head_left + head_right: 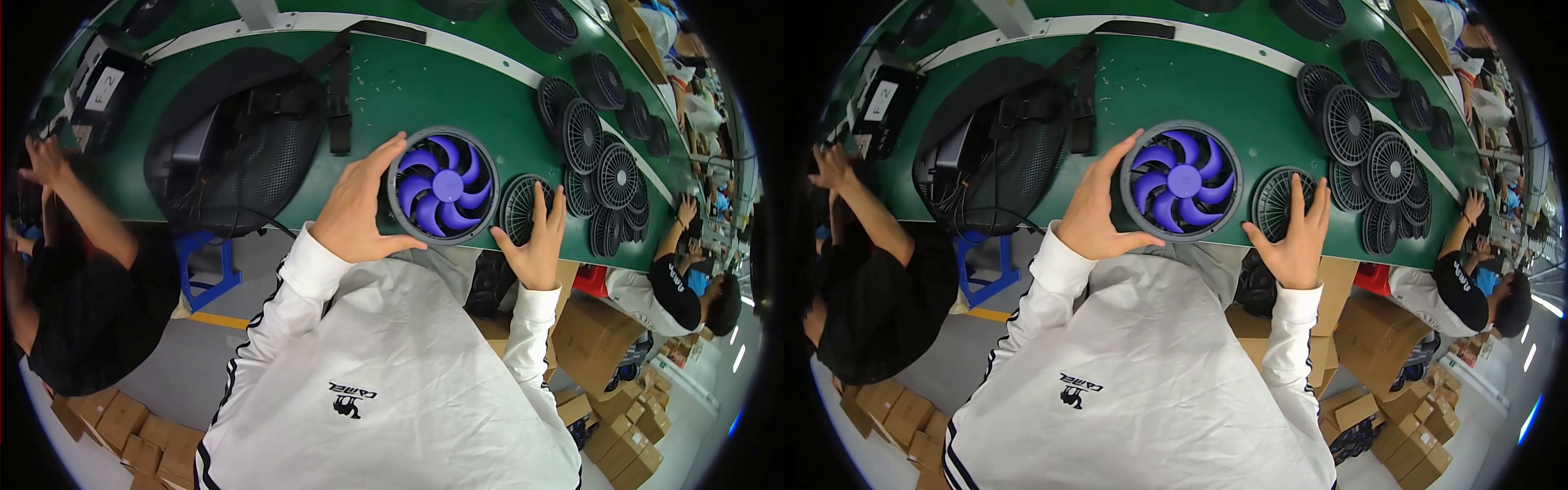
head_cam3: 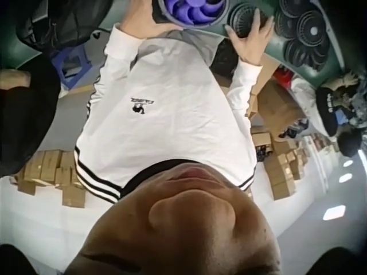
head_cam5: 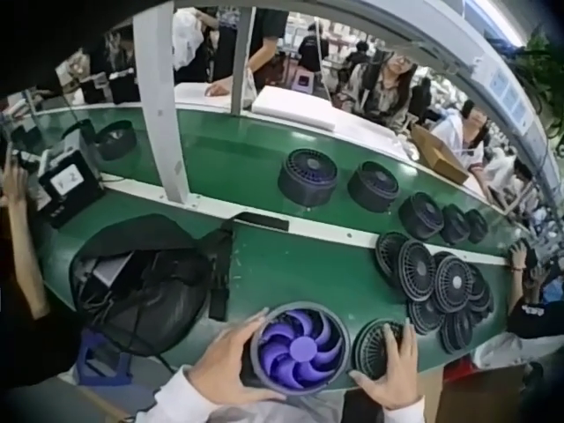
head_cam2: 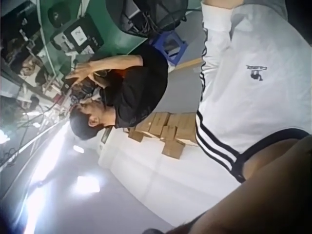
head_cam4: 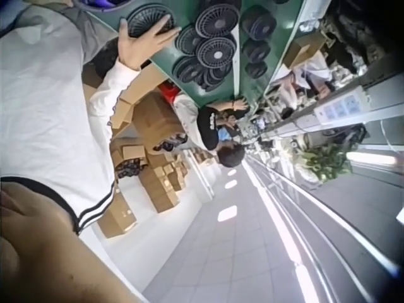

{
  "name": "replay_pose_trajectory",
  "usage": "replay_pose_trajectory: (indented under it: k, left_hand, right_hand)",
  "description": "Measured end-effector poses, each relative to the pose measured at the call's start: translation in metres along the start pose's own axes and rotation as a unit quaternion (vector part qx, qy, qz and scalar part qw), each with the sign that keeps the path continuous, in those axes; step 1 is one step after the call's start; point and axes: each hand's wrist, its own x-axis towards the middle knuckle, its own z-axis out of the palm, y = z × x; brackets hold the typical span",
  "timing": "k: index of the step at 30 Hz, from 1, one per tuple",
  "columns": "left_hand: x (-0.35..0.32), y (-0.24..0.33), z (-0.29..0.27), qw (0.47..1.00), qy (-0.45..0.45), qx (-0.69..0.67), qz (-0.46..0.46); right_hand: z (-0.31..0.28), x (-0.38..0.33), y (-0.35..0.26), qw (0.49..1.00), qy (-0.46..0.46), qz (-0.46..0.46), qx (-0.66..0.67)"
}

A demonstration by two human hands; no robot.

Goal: Assembling the front cover and internal components of small electric fans on an assembly line.

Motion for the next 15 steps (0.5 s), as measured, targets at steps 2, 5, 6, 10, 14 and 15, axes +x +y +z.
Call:
replay_pose_trajectory:
  k: [2,5,6,10,14,15]
  left_hand:
    - [0.000,0.002,0.000,1.000,0.005,-0.003,-0.012]
    - [0.001,0.004,-0.001,0.999,0.006,-0.014,-0.030]
    - [0.001,0.005,0.000,1.000,0.008,-0.007,-0.026]
    - [0.000,0.004,0.000,1.000,0.010,0.009,-0.014]
    - [-0.002,0.001,0.003,1.000,0.018,0.005,-0.011]
    - [-0.003,0.001,0.004,1.000,0.017,0.000,-0.012]
  right_hand:
    - [-0.006,0.005,0.001,1.000,-0.013,0.021,0.012]
    - [-0.012,0.016,-0.008,0.994,0.016,0.034,0.098]
    - [-0.017,0.022,-0.015,0.989,0.032,0.044,0.141]
    - [-0.032,0.048,-0.094,0.978,0.050,-0.055,0.197]
    - [-0.022,0.057,-0.124,0.985,0.008,-0.144,0.092]
    - [-0.016,0.057,-0.126,0.986,0.004,-0.150,0.070]
